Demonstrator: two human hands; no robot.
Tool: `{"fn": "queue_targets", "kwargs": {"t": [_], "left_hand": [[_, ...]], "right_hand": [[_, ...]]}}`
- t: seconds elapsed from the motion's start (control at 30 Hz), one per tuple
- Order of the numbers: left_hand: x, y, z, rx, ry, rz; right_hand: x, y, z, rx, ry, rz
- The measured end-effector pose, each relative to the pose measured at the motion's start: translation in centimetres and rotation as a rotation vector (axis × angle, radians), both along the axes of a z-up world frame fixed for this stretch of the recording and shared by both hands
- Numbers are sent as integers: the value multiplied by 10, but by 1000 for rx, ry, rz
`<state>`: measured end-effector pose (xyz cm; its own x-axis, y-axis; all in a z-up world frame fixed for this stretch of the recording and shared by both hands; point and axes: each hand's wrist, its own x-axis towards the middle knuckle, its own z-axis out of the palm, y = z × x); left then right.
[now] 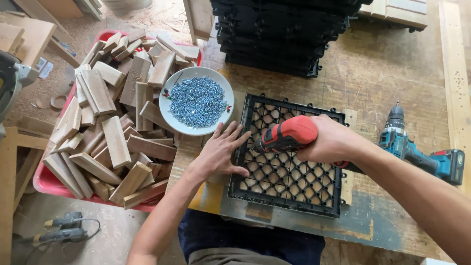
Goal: The person is attaching a black plastic grid backing to wooden slats using screws and a power drill to create interlocking floor tiles.
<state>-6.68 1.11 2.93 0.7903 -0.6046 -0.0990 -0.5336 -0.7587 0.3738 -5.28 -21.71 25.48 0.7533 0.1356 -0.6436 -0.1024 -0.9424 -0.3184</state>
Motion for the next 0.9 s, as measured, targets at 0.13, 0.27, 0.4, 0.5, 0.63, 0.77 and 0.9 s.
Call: {"fn": "queue_targets", "kwargs": {"t": [0.13, 0.27, 0.4, 0.5, 0.63, 0.77, 0.9], "left_hand": [[3, -1, 0, -6, -18, -5], [3, -1, -5, 6, -16, 4], [3, -1, -10, -9, -89, -6], [4, -2, -15, -8, -122, -4], [0, -1, -20, -18, -119, 7], [6, 0, -20, -26, -121, -2], [1, 1, -21, -65, -155, -6]], "right_hand": [[8, 2, -9, -39, 2, 29], [16, 23, 0, -126, 29, 122], [27, 23, -30, -315, 40, 286], [32, 36, -21, -308, 34, 318], [30, 52, 1, -295, 83, 288], [33, 39, -7, -255, 30, 422], [25, 33, -15, -203, -48, 550]]}}
